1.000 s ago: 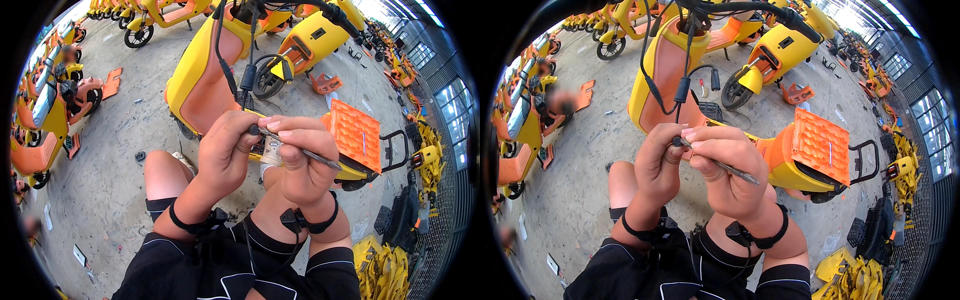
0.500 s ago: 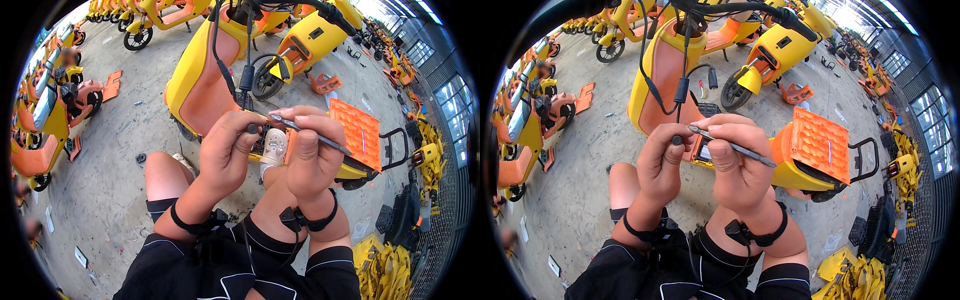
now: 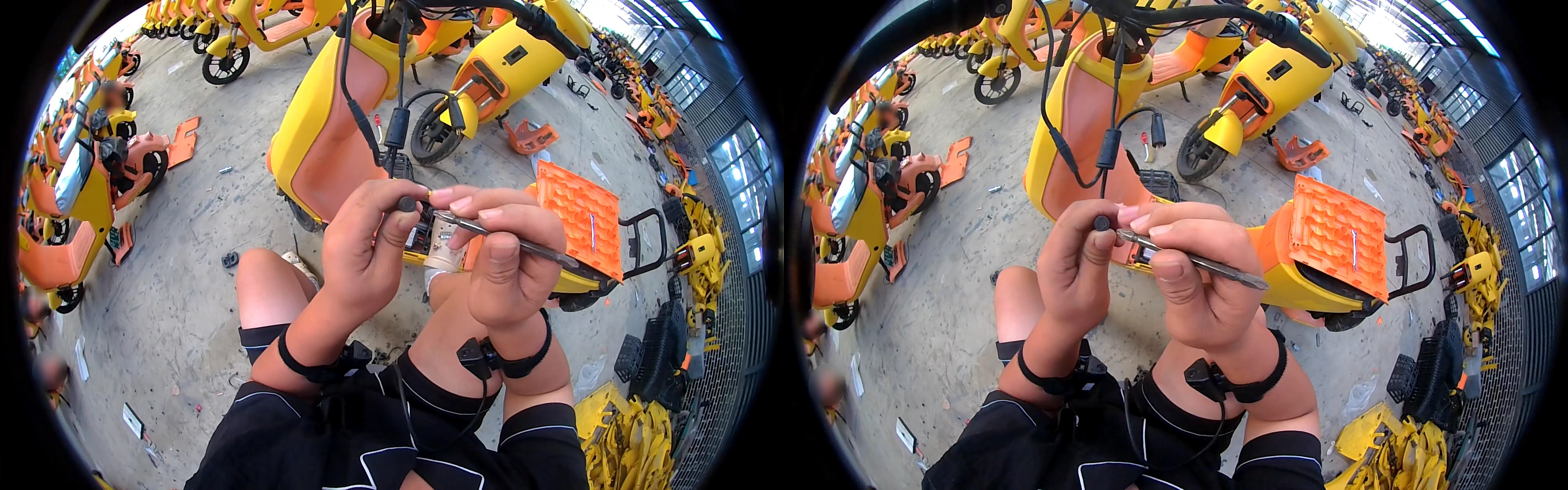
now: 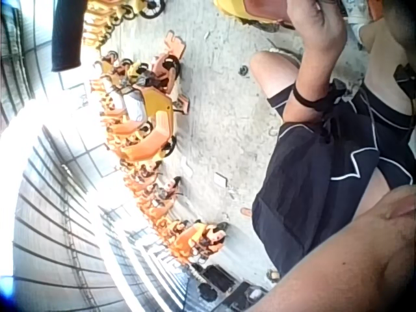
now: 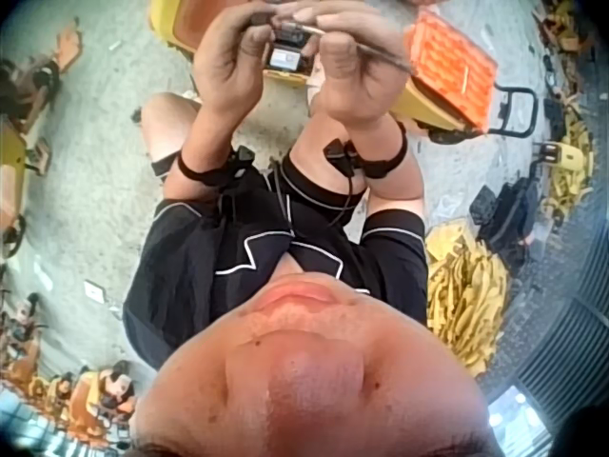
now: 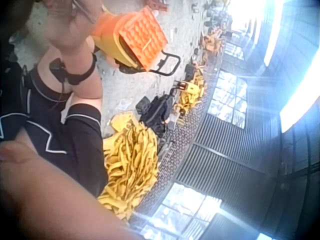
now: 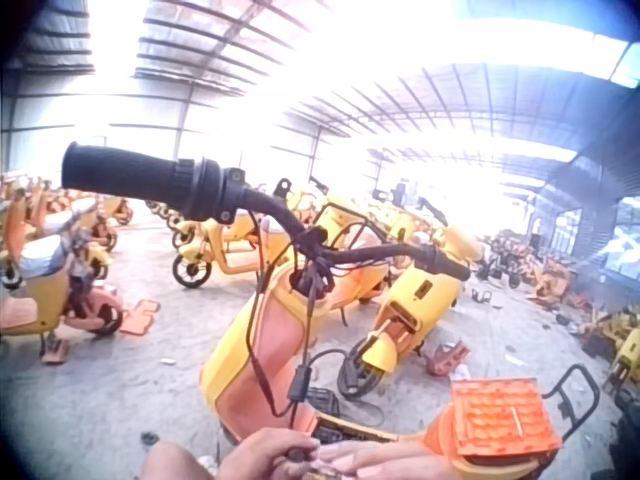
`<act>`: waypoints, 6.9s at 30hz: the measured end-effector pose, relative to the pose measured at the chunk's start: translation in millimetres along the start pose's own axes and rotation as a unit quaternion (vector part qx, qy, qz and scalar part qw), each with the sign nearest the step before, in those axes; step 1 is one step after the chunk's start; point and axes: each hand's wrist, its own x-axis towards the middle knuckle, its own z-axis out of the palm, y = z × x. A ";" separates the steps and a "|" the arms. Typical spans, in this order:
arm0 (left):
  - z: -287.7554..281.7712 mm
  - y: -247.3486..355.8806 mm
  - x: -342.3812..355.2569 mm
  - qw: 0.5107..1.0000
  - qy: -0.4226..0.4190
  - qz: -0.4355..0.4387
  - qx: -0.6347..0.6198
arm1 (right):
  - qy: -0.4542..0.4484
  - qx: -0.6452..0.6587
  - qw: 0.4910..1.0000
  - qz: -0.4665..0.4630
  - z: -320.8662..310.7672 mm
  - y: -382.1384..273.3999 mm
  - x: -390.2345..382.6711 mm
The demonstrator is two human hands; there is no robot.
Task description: The person is sitting on the floor in a workshop, repairing the electrical wiring of a yellow electric scooter. They use a small metal tool to strip and adjust the ends of black wires, then use a screwdriver to tighten a connector.
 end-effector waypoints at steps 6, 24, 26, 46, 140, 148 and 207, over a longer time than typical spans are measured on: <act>7.4 -3.3 1.5 0.998 0.054 0.035 -0.003 | -0.052 -0.066 0.996 -0.003 -1.1 1.1 2.1; 7.1 5.6 8.1 0.996 0.029 0.041 0.070 | -0.032 -0.073 0.997 -0.011 -6.7 3.4 1.2; 7.8 6.2 8.4 0.996 0.028 0.042 0.073 | -0.027 -0.059 0.998 -0.013 -8.5 4.0 2.6; 2.5 5.4 8.8 0.996 0.023 0.039 0.074 | -0.033 -0.035 0.999 0.007 -7.6 6.2 2.8; 4.5 -4.8 4.9 1.000 0.016 -0.001 0.014 | 0.006 0.002 0.999 0.052 -7.6 10.9 4.5; 0.4 -0.5 3.0 0.999 0.011 -0.032 0.022 | 0.044 -0.012 0.991 0.129 -8.6 11.5 6.5; -23.5 -54.6 -27.2 0.946 0.134 -0.247 -0.164 | 0.140 -0.081 0.952 0.258 -19.1 42.6 7.0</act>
